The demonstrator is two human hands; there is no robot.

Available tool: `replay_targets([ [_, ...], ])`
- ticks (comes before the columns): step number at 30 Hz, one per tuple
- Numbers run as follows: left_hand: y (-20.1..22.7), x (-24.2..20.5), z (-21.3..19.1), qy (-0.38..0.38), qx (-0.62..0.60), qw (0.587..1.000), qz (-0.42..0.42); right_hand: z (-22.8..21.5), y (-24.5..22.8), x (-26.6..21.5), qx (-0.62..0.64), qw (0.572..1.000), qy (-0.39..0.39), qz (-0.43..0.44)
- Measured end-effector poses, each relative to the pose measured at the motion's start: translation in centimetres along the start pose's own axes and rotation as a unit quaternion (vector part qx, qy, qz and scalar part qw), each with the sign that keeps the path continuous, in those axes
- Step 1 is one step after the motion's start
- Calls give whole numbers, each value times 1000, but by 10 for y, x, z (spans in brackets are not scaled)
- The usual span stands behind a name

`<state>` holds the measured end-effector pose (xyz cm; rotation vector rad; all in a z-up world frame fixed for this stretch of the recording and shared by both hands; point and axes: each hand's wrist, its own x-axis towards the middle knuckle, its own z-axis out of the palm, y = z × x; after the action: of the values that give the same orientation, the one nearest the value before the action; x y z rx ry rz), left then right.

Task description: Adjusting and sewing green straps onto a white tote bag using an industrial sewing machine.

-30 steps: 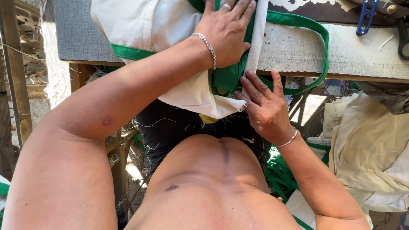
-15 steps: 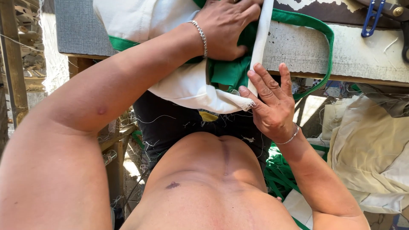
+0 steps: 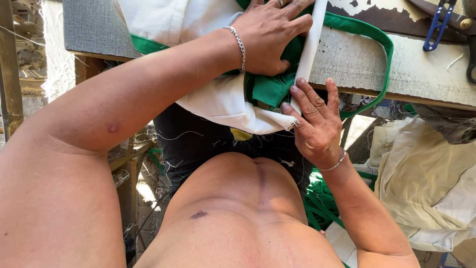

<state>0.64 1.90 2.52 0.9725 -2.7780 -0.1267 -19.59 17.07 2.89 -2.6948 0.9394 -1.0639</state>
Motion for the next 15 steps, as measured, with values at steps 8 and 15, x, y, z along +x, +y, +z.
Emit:
replay_targets([
  [8,2,16,-9,-118,-117,983,-79,-4,-1,7,-12,1000,9,-16],
  [15,-5,31,28,-129,-78,980,-128,3,1,-3,3,1000,12,-3],
])
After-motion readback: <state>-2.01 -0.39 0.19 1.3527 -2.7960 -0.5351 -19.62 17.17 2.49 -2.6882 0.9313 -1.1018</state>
